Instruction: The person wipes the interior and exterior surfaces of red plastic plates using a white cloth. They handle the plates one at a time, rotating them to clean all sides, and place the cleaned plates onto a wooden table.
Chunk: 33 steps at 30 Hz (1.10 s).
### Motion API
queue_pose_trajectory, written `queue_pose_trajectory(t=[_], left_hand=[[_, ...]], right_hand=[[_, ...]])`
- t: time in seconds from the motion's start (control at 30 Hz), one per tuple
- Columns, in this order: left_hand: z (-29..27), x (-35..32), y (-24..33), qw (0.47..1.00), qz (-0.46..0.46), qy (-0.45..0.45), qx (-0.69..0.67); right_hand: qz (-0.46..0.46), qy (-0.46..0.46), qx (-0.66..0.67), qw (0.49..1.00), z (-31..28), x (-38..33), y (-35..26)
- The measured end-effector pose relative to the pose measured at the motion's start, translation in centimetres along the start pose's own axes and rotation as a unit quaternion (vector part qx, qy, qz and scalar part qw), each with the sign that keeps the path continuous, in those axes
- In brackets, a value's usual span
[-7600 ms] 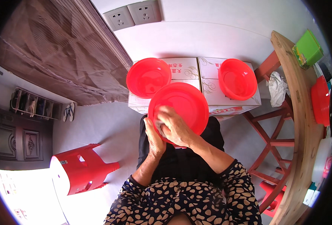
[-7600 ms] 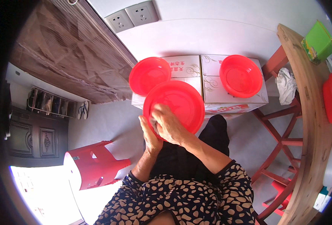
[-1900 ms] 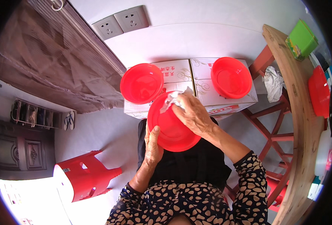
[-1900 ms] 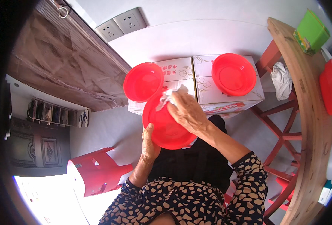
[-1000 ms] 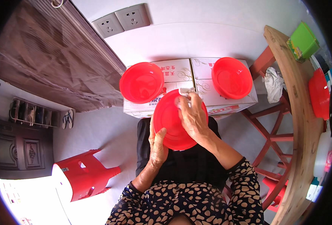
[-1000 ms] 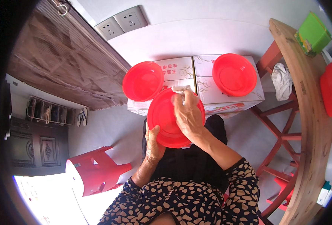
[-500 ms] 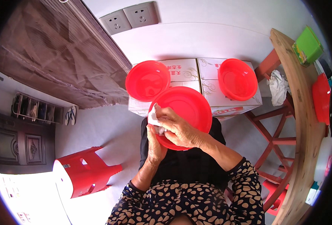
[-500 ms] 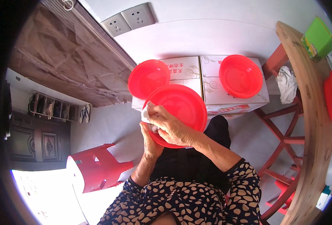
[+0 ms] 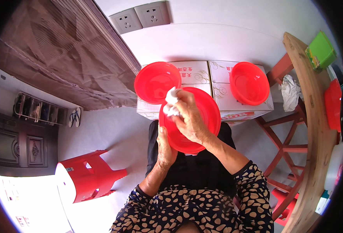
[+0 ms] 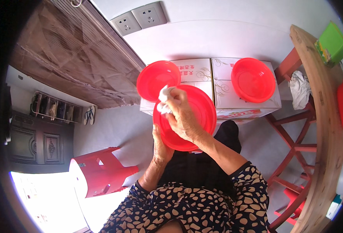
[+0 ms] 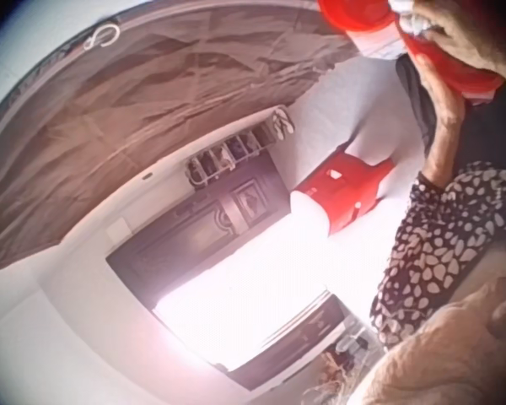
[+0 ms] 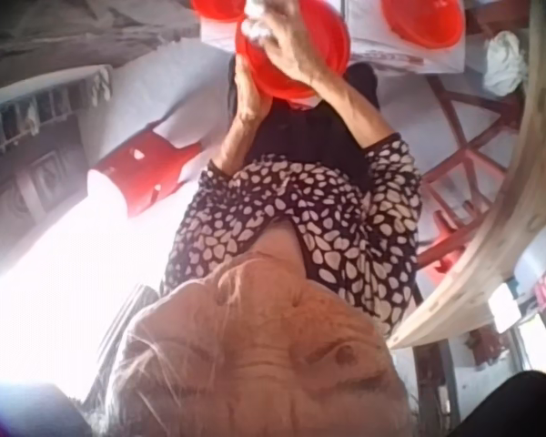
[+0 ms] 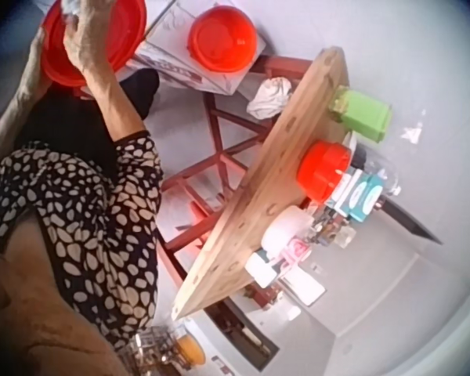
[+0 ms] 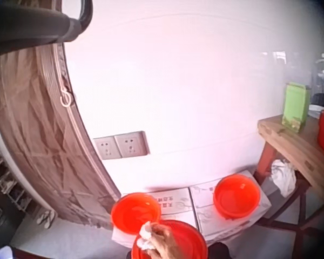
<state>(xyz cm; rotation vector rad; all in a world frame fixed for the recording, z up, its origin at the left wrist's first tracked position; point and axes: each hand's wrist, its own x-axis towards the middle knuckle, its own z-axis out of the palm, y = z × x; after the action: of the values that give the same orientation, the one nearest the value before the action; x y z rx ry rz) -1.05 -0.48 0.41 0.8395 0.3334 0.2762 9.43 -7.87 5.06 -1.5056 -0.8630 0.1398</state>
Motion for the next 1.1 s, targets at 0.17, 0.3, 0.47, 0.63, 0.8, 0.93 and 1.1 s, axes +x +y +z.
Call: queue_pose_trajectory(t=[0.17,0.3,0.47,0.63,0.8,0.93,1.1], left_hand=[[-0.4,0.4,1.4,1.0,-0.012,-0.022,-0.001],[-1.9,0.8,1.7,0.998,-0.047,0.043,-0.028],[-1.7,0.4,1.6,0.997,-0.065,0.028,-0.027],[0.9,0.2,1.7,1.0,-0.008,0.012,-0.021],[1.0,-0.4,1.4,1.0,0.018,0.014,0.001],[1.1,-0.2,1.1,1.0,0.025,0.011,-0.007],[0.5,-0.2,0.9,1.0,0.013,0.018,-0.003]], right_hand=[[0.007,-0.14,-0.019,0.99,-0.3,-1.1,-0.7],[0.034,-0.316,-0.015,0.948,-2.0,-1.7,-1.2],[0.049,-0.339,-0.017,0.939,-2.8,-1.4,-2.3],[0.005,-0.094,-0.015,0.995,-0.1,-1.1,-1.8],[-0.005,0.119,-0.165,0.979,0.8,0.0,-0.7],[-0.022,0.09,-0.253,0.963,0.5,0.1,-1.0],[-0.004,-0.047,-0.213,0.976,1.0,-0.7,-1.8]])
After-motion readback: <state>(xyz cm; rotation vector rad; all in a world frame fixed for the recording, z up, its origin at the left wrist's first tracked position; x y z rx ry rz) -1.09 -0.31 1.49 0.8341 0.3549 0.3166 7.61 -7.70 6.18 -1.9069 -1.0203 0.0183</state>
